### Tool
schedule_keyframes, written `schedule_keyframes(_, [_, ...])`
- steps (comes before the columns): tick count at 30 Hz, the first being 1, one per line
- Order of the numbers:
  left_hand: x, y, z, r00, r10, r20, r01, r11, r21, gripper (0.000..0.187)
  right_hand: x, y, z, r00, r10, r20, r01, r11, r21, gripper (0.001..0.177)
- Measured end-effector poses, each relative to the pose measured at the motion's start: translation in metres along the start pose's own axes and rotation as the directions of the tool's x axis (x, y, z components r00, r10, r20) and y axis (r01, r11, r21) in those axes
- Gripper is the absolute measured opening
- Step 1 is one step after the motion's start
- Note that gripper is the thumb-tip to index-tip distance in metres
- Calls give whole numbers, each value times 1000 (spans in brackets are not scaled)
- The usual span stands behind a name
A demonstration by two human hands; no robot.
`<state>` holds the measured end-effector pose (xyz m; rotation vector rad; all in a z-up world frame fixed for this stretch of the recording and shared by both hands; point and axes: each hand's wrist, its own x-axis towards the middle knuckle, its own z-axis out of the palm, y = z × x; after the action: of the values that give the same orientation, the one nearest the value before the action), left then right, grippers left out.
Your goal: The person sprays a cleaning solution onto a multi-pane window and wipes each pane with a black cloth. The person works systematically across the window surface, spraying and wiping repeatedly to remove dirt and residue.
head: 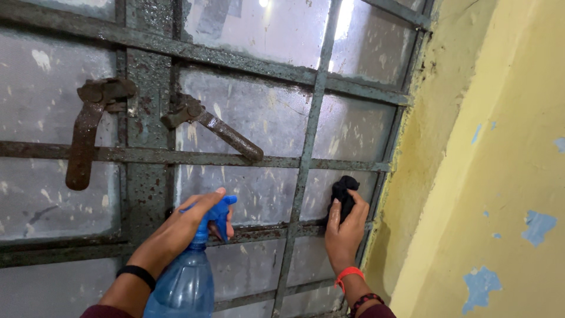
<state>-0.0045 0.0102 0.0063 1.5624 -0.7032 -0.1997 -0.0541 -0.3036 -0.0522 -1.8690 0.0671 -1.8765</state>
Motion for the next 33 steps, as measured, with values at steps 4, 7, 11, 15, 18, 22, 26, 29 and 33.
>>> schedule_keyframes(4, [-1,2,1,1000,-15,8,15,1000,-4,59,1,1,0,1000,-11,-3,11,1000,15,33])
schedule_keyframes(7, [-1,2,1,1000,-6,12,6,1000,-5,60,1,3,1,1000,-9,-5,9,1000,-6,34])
schedule_keyframes(11, [0,2,-1,1000,6,17,-6,1000,14,60,1,3,1,1000,-16,-8,16,1000,5,34])
schedule_keyframes(15, [2,0,-2,999,8,32,-7,1000,-12,60,1,3,1,1000,-16,-10,15,1000,-12,34])
schedule_keyframes(18, [2,-2,-3,999,12,43,-10,999,-45,59,0,3,1,1000,0,9,0,1000,-21,34])
schedule_keyframes(22, [4,1,-3,999,-39,28,41,995,-90,56,1,2,1,996,62,62,-59,997,-43,36])
schedule_keyframes(26, [5,4,16,1000,18,19,-18,1000,-10,54,3,7,1,998,3,56,-1,999,-45,35])
schedule_keyframes(29, [2,4,56,1000,21,21,-21,1000,21,53,3,12,0,998,-11,66,12,1000,-15,35])
schedule_keyframes(33, [-2,23,103,995,-79,-66,91,974,205,57,6,19,-8,992,26,121,-34,997,67,35])
